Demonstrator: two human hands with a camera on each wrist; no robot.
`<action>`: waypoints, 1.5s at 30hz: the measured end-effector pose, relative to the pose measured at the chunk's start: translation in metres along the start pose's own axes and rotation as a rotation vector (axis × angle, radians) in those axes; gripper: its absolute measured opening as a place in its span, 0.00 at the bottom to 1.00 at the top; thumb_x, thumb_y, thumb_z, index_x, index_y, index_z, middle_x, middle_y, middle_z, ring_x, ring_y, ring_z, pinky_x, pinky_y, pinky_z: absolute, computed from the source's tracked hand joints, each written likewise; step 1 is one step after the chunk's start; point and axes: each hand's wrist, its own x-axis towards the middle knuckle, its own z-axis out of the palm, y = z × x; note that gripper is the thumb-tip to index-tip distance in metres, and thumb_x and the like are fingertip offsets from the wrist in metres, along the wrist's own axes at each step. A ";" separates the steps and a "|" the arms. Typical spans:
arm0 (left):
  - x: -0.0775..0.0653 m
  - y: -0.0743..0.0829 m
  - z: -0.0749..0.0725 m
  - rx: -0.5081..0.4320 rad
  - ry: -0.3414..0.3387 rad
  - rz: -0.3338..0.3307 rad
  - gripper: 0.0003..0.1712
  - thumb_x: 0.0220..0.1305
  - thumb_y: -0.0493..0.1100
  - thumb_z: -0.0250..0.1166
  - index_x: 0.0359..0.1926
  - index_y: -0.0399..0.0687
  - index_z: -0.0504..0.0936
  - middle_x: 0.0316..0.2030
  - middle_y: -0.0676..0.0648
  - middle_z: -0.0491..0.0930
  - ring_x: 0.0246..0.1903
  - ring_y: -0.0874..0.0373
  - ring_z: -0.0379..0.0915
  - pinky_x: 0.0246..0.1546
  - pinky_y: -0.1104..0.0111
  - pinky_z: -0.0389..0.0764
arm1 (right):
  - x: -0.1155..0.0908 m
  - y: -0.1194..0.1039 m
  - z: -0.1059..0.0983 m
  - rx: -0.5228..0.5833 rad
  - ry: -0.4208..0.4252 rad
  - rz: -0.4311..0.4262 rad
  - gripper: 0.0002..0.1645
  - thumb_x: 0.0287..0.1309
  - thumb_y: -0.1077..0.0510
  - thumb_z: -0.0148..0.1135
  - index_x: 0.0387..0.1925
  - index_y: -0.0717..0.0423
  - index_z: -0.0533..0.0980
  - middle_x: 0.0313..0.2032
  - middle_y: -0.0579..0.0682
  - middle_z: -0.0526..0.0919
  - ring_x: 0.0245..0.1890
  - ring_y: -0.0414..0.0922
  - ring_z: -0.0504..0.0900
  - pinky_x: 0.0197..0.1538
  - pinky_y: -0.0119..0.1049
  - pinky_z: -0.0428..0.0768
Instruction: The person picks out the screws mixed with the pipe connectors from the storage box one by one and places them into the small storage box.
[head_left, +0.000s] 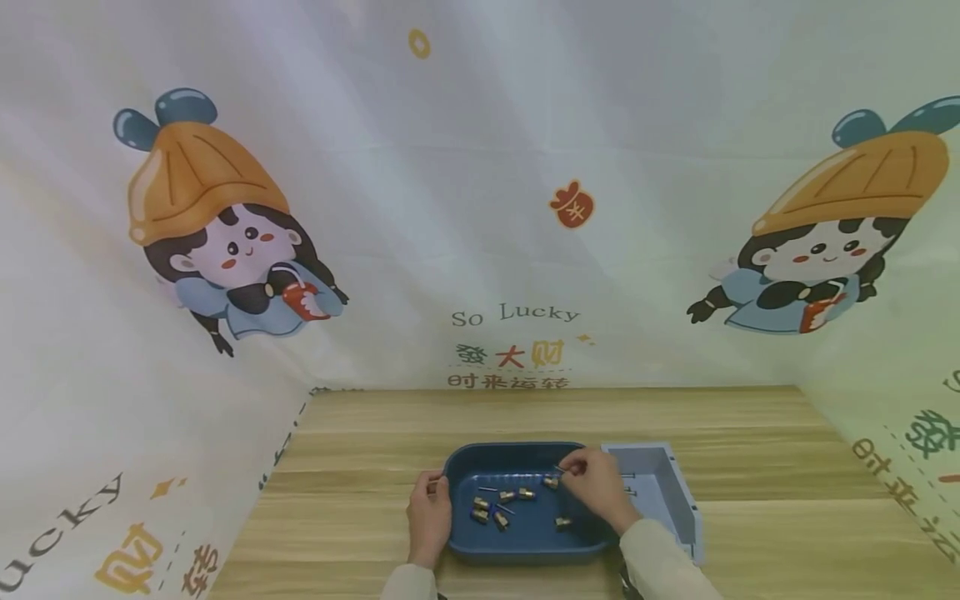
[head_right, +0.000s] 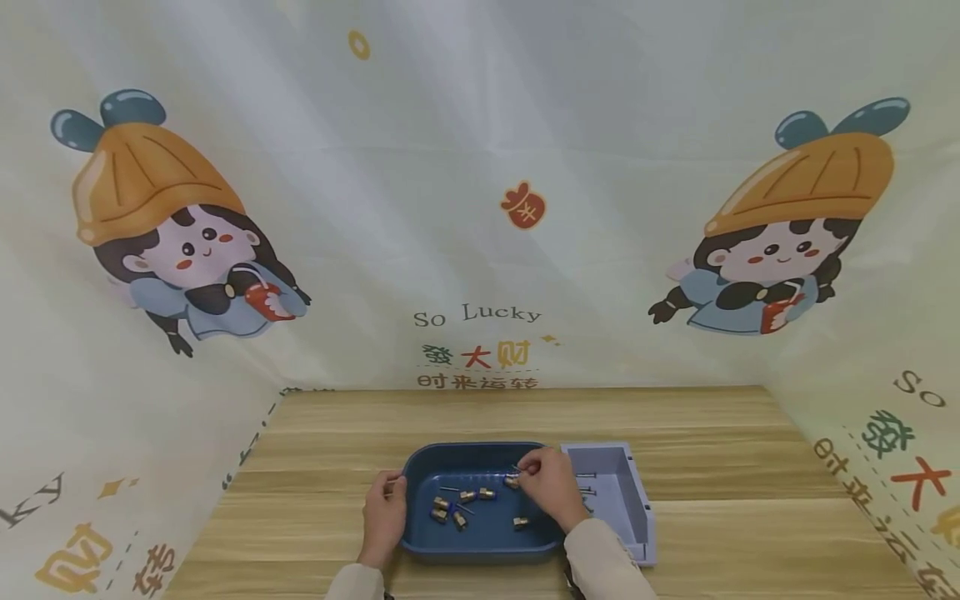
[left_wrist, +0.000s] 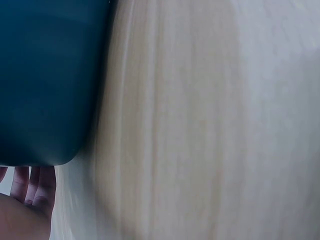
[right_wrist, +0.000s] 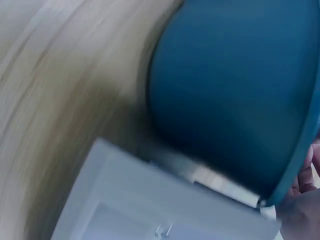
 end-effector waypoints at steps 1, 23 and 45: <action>0.000 0.000 0.000 0.001 -0.001 -0.002 0.09 0.66 0.35 0.55 0.44 0.37 0.78 0.36 0.38 0.82 0.36 0.48 0.78 0.37 0.56 0.77 | 0.000 0.001 -0.003 -0.002 0.006 0.005 0.05 0.40 0.69 0.64 0.24 0.60 0.82 0.21 0.49 0.81 0.23 0.38 0.76 0.28 0.31 0.75; 0.001 0.002 -0.002 0.005 -0.031 -0.012 0.10 0.67 0.36 0.54 0.45 0.37 0.77 0.37 0.38 0.81 0.37 0.48 0.78 0.38 0.57 0.77 | -0.005 0.029 -0.051 0.001 0.125 0.120 0.06 0.43 0.69 0.63 0.27 0.65 0.82 0.23 0.51 0.83 0.24 0.37 0.76 0.29 0.27 0.73; 0.002 0.000 -0.001 0.016 -0.023 -0.013 0.10 0.67 0.36 0.54 0.45 0.37 0.77 0.37 0.38 0.81 0.36 0.48 0.78 0.38 0.55 0.77 | -0.024 0.058 -0.047 -0.152 0.074 0.185 0.05 0.45 0.68 0.61 0.26 0.66 0.81 0.22 0.53 0.82 0.22 0.42 0.77 0.26 0.33 0.73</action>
